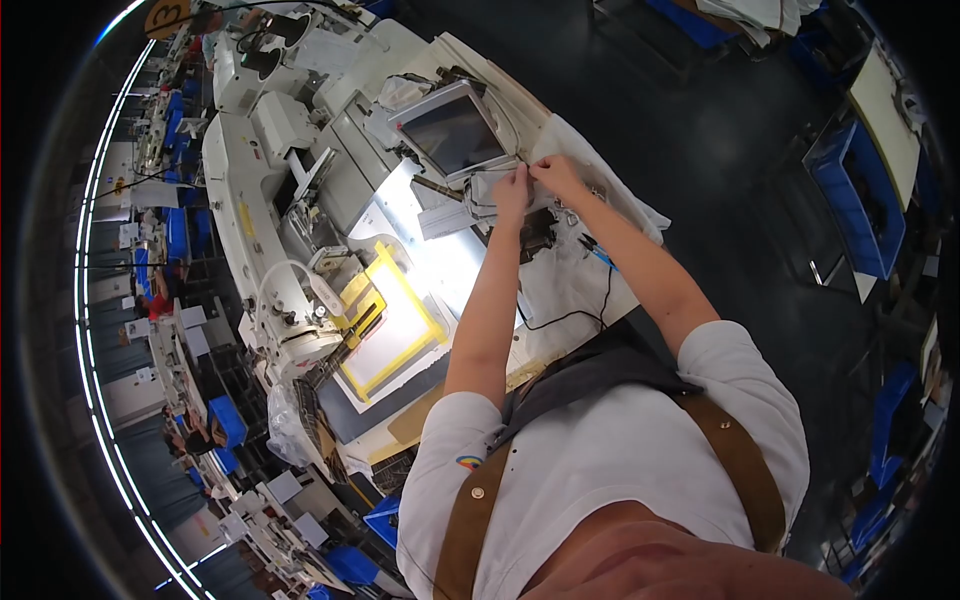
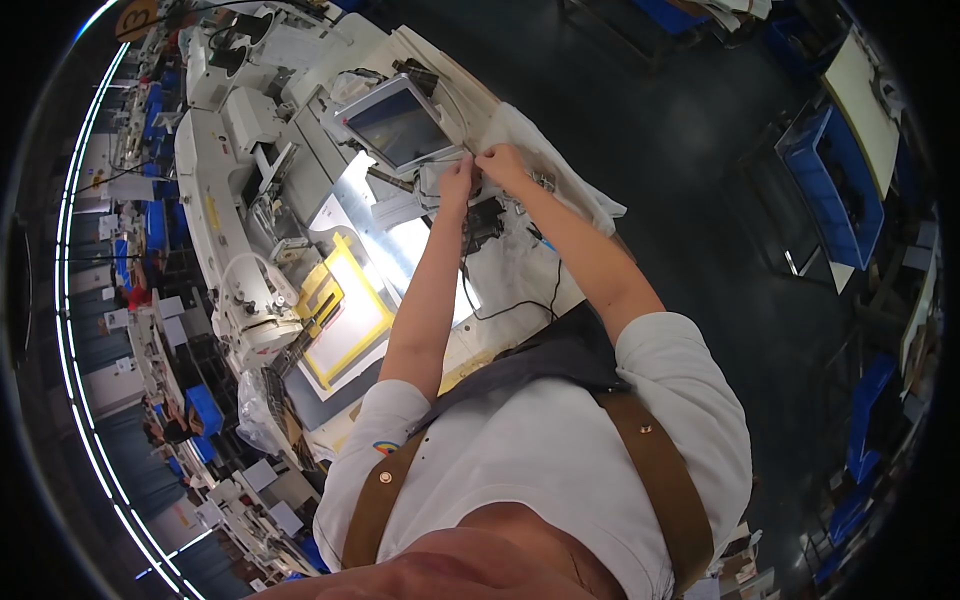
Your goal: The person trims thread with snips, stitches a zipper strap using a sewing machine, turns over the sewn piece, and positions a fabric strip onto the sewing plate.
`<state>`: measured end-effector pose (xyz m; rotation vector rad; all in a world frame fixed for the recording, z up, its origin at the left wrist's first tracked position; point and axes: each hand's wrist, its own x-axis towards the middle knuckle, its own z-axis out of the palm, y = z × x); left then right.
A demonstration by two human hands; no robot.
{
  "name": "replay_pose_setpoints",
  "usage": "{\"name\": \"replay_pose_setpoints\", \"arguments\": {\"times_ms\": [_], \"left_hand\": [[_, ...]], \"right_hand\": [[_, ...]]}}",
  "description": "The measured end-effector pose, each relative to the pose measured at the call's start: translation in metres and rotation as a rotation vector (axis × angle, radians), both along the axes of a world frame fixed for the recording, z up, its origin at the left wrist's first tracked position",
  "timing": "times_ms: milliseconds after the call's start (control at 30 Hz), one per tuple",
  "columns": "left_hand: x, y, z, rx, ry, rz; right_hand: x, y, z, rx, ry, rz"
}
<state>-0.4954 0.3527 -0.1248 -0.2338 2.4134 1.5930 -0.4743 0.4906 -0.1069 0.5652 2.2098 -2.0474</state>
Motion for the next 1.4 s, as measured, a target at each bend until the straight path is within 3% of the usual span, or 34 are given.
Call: {"name": "replay_pose_setpoints", "arguments": {"times_ms": [200, 467, 667, 767, 967, 1067, 1200, 1267, 1333, 1400], "left_hand": [[0.003, 0.008, 0.043, 0.276, -0.171, 0.079], [-0.006, 0.022, 0.015, 0.336, -0.128, 0.329], [-0.003, 0.003, 0.015, 0.414, -0.180, 0.185], [-0.003, 0.005, 0.021, 0.274, -0.157, 0.080], [-0.008, 0.024, 0.019, 0.114, -0.171, 0.246], [-0.009, 0.031, 0.014, 0.536, -0.262, 0.465], [0.015, 0.006, 0.023, 0.323, -0.205, 0.009], [0.062, -0.004, 0.057, 0.165, -0.262, -0.191], [0.119, -0.019, 0.080, -0.174, 0.086, -0.500], [0.186, -0.050, 0.115, 0.076, 0.019, -0.635]], "right_hand": [[0.000, -0.005, -0.009, -0.035, 0.010, -0.047], [0.004, -0.010, 0.014, 0.002, -0.026, -0.057], [0.007, -0.007, 0.005, 0.024, -0.042, -0.006], [0.005, -0.007, 0.000, 0.041, -0.015, -0.025], [-0.002, -0.010, -0.008, 0.167, 0.051, -0.001], [-0.008, -0.017, -0.010, 0.217, 0.093, -0.010], [0.003, 0.006, -0.005, 0.153, 0.125, 0.021], [0.033, 0.017, 0.019, 0.065, 0.171, -0.029], [0.068, 0.026, 0.024, 0.054, 0.227, -0.047], [0.105, 0.032, 0.030, 0.032, 0.322, -0.039]]}}
